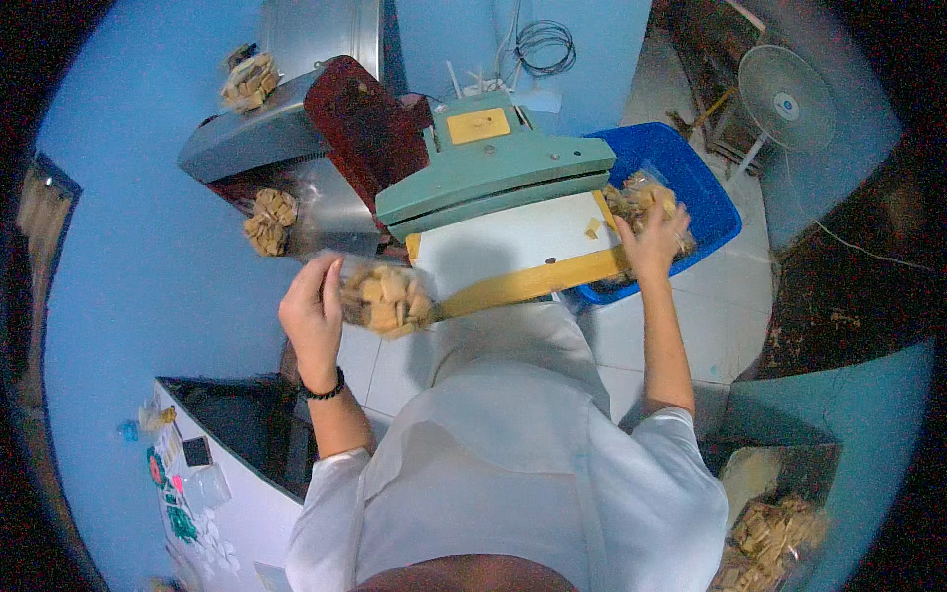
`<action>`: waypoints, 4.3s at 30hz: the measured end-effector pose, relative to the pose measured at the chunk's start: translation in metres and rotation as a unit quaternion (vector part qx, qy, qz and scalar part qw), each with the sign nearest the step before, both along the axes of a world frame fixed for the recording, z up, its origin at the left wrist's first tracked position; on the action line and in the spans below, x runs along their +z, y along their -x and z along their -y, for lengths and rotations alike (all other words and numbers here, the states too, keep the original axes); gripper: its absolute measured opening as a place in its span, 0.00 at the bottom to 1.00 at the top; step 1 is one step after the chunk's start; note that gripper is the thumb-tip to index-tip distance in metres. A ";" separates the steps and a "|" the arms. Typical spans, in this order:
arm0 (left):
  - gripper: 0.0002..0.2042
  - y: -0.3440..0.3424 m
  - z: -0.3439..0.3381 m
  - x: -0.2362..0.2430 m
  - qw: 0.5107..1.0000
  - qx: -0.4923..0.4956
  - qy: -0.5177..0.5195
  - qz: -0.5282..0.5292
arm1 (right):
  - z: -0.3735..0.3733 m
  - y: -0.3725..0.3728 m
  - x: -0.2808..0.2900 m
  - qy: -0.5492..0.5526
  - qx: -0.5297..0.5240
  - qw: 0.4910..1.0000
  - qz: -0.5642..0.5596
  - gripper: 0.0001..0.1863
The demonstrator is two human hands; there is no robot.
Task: The person fills clear plastic bags with snack pieces, seals them using a heat-sealing machine, and places the sealed bags into a blue bin. The person then weighs the sealed bags on a digital scale and adjusts the contents to reach a target weight.
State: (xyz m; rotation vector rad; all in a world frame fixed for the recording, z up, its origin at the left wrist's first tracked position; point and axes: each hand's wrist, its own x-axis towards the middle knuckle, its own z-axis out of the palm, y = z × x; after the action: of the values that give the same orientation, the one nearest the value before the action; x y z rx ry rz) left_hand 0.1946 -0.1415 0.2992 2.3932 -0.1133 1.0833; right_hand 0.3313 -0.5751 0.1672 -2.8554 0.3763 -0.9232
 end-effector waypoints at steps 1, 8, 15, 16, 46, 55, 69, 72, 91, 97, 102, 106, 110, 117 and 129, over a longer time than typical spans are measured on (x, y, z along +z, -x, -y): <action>0.04 -0.008 0.009 0.007 1.000 0.000 -0.011 0.005 | -0.011 -0.004 0.011 -0.044 0.148 0.987 0.032 0.44; 0.10 -0.035 0.080 0.036 0.988 -0.140 -0.067 -0.010 | -0.182 0.044 0.028 -0.337 0.576 0.741 -0.072 0.63; 0.56 -0.059 0.053 -0.023 0.950 -0.277 0.136 0.049 | -0.197 0.038 0.028 -0.613 0.552 0.562 -0.051 0.67; 0.60 -0.062 0.048 -0.039 0.944 -0.272 0.186 -0.031 | -0.197 0.035 0.022 -0.595 0.553 0.581 -0.055 0.67; 0.01 -0.051 0.024 -0.109 0.866 -0.284 0.402 -0.081 | -0.200 0.011 0.068 -0.432 0.623 0.616 -0.215 0.11; 0.04 -0.049 0.013 -0.098 0.873 -0.278 0.383 -0.117 | -0.209 0.014 0.067 -0.437 0.575 0.653 -0.226 0.07; 0.04 -0.054 0.010 -0.114 0.919 -0.252 0.285 -0.106 | -0.215 0.021 0.069 -0.339 0.600 0.715 -0.114 0.08; 0.02 -0.059 0.008 -0.123 0.910 -0.244 0.318 -0.103 | -0.214 0.020 0.065 -0.329 0.590 0.725 -0.134 0.08; 0.03 -0.067 0.019 -0.109 0.877 -0.213 0.397 -0.166 | -0.214 0.005 0.039 -0.430 0.476 0.746 -0.177 0.07; 0.08 -0.118 0.006 -0.152 0.811 -0.219 0.516 -0.165 | -0.227 -0.018 -0.005 -0.640 0.429 0.609 -0.188 0.23; 0.07 -0.120 -0.007 -0.188 0.809 -0.189 0.536 -0.152 | -0.244 -0.004 -0.028 -0.668 0.425 0.585 -0.177 0.20; 0.11 -0.084 -0.010 -0.201 0.856 -0.153 0.466 -0.161 | -0.254 -0.001 -0.037 -0.647 0.434 0.577 -0.245 0.20; 0.24 -0.044 0.011 -0.201 0.823 -0.142 0.534 -0.134 | -0.262 -0.007 -0.036 -0.638 0.475 0.542 -0.270 0.19; 0.30 -0.038 0.031 -0.196 0.769 -0.081 0.631 -0.068 | -0.310 -0.063 -0.035 -0.485 0.515 0.581 -0.402 0.22; 0.24 -0.098 0.000 -0.181 0.725 -0.142 0.672 -0.054 | -0.300 -0.049 -0.053 -0.694 0.331 0.580 -0.269 0.19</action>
State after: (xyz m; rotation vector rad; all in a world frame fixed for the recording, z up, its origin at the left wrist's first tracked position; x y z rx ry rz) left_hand 0.2922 -0.1419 0.1182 1.0239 0.2679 0.4936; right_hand 0.3805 -0.2753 0.1142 -1.3711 -0.0284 0.3971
